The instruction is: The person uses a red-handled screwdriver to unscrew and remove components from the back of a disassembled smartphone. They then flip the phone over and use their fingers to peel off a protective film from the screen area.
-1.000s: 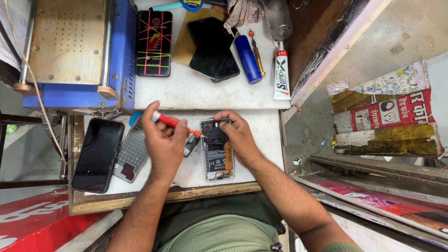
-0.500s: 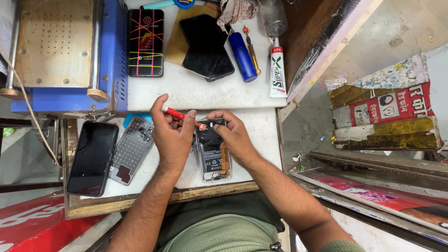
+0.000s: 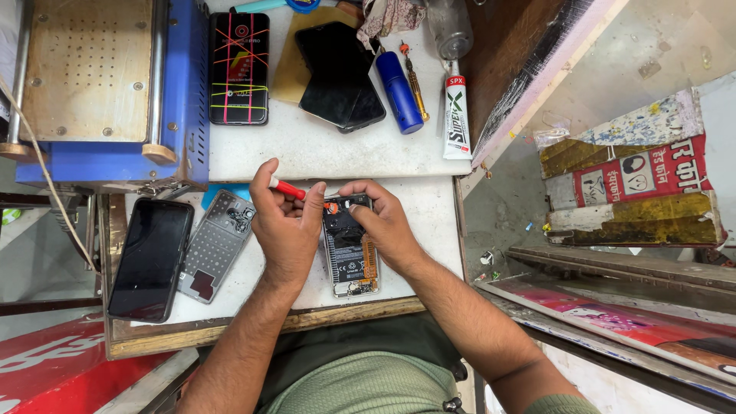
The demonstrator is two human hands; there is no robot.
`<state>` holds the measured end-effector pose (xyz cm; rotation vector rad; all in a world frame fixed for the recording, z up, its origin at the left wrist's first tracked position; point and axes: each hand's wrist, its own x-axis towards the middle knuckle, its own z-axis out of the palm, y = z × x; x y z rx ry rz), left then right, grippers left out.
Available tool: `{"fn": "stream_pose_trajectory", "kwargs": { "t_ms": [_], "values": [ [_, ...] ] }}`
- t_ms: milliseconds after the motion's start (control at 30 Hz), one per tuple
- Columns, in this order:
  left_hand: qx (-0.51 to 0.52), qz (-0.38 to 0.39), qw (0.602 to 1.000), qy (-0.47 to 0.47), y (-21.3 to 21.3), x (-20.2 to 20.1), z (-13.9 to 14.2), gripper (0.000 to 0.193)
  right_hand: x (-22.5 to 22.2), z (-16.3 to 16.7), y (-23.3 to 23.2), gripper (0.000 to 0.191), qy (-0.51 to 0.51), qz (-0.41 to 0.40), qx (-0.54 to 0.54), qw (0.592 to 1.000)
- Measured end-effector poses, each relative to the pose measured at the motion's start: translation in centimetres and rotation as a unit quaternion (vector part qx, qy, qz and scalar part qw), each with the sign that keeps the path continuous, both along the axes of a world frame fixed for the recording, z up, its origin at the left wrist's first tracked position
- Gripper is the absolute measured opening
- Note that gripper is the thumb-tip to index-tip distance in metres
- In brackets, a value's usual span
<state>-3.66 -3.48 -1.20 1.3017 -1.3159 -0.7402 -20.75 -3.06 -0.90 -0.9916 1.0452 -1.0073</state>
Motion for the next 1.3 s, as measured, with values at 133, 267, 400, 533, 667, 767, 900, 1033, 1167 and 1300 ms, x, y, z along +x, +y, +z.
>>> {"fn": "stream_pose_trajectory", "kwargs": {
  "t_ms": [133,267,400,533,667,767,900,1033,1167,1300],
  "values": [
    [-0.016,0.019,1.000,-0.002,0.0,0.0,-0.3,0.066,0.0,-0.1,0.0,0.029,0.001,-0.001,0.005,1.000],
    [-0.026,0.031,0.999,0.029,-0.2,0.3,-0.2,0.065,0.0,-0.2,-0.1,0.027,-0.001,0.006,0.005,1.000],
    [-0.021,0.015,0.994,0.103,-0.4,0.4,-0.1,0.063,0.1,0.0,0.0,0.022,0.040,0.022,-0.040,0.998],
    [-0.021,0.023,0.996,0.087,-0.5,0.4,0.0,0.063,0.2,0.0,0.1,0.020,0.061,0.029,-0.034,0.997],
    [-0.026,0.014,0.995,0.096,-0.5,0.6,-0.2,0.063,0.2,-0.1,0.1,0.018,0.099,0.030,-0.050,0.993],
    [-0.036,0.025,0.998,0.054,-0.3,0.7,-0.5,0.064,0.2,-0.3,0.1,0.016,0.099,0.030,-0.051,0.993],
    [-0.119,0.024,0.993,-0.011,-0.1,0.4,-0.9,0.065,0.2,-0.5,0.1,0.013,0.081,0.027,-0.054,0.995],
    [-0.238,-0.006,0.969,-0.074,-0.3,0.4,-0.8,0.063,0.1,-0.6,0.1,0.013,0.104,0.025,-0.068,0.992],
    [-0.301,-0.055,0.942,-0.135,-0.2,0.8,-0.2,0.063,0.2,-0.7,0.1,0.014,0.111,0.024,-0.061,0.992],
    [-0.323,-0.050,0.927,-0.186,0.1,0.7,0.4,0.063,0.2,-0.5,0.0,0.016,0.111,0.026,-0.060,0.992]
  ]
}}
